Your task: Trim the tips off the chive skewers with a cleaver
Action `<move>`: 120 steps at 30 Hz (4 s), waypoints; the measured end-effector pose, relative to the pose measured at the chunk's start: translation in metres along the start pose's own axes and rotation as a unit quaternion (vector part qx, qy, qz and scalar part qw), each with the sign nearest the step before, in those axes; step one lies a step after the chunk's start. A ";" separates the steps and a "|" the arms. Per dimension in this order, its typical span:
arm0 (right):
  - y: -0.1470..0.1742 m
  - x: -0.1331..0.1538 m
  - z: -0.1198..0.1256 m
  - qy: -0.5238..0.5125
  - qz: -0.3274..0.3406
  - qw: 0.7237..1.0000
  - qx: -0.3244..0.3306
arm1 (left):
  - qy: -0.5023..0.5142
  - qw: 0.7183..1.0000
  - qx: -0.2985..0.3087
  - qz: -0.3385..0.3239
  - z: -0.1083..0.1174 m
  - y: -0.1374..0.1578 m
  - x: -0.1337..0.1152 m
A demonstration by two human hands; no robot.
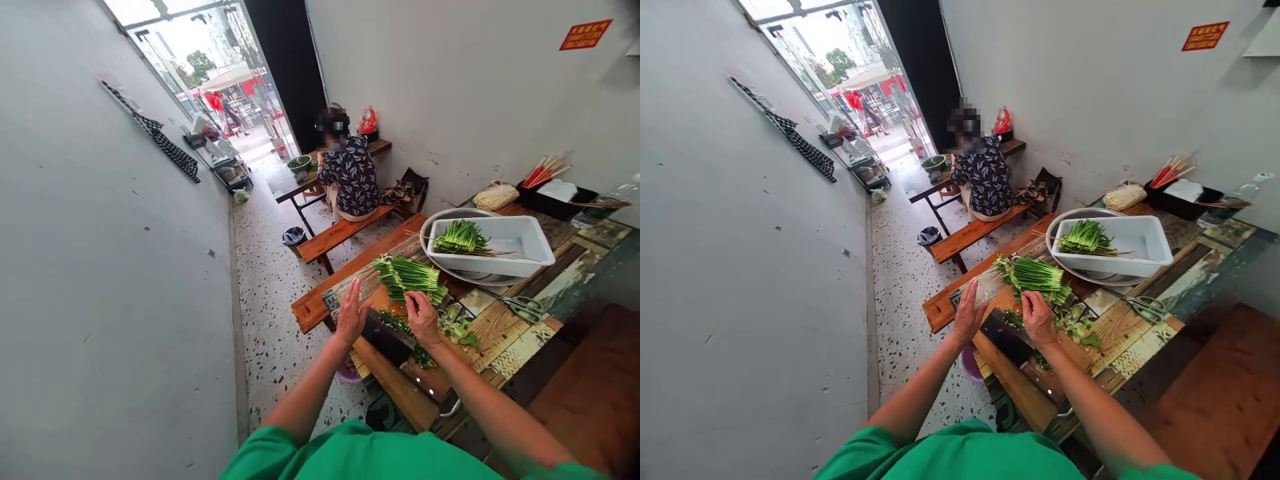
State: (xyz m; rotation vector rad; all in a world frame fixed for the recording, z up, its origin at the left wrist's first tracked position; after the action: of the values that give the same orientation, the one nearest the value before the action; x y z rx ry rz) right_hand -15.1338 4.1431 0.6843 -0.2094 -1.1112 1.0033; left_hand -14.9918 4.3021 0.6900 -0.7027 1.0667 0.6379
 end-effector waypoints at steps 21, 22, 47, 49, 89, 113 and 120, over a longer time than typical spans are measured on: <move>0.033 0.149 0.034 -0.016 0.282 0.959 0.025 | 0.079 0.953 -0.152 -0.250 0.093 0.052 -0.079; 0.034 0.151 0.035 -0.014 0.287 0.957 0.028 | 0.084 0.954 -0.149 -0.248 0.094 0.055 -0.080; 0.037 0.183 0.070 -0.156 -0.106 0.901 0.390 | 0.281 0.946 0.048 0.155 0.117 0.094 -0.096; 0.034 0.190 0.075 -0.153 -0.100 0.904 0.386 | 0.309 0.933 0.048 0.178 0.114 0.102 -0.094; 0.047 0.187 0.080 -0.107 -0.069 0.934 0.333 | 0.467 0.821 0.016 0.327 0.102 0.110 -0.084; 0.038 0.188 0.073 -0.146 -0.118 0.908 0.375 | 0.239 0.960 0.053 0.140 0.106 0.093 -0.099; 0.032 0.185 0.069 -0.148 -0.104 0.908 0.377 | 0.229 0.967 0.087 0.063 0.105 0.084 -0.091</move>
State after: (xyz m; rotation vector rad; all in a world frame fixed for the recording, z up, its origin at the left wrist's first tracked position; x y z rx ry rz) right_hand -15.1941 4.2793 0.8179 0.6940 -0.9107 1.2221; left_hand -15.0291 4.4236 0.7907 -0.6465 1.5869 0.4912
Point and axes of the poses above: each hand's wrist, its own y-axis away from the middle knuckle, its own z-axis out of the back of the hand, x = y × z, the point moved 3 cm from there along -y, towards the middle knuckle, and after that the axes turned 5 degrees about z, right-handed, at the moved point
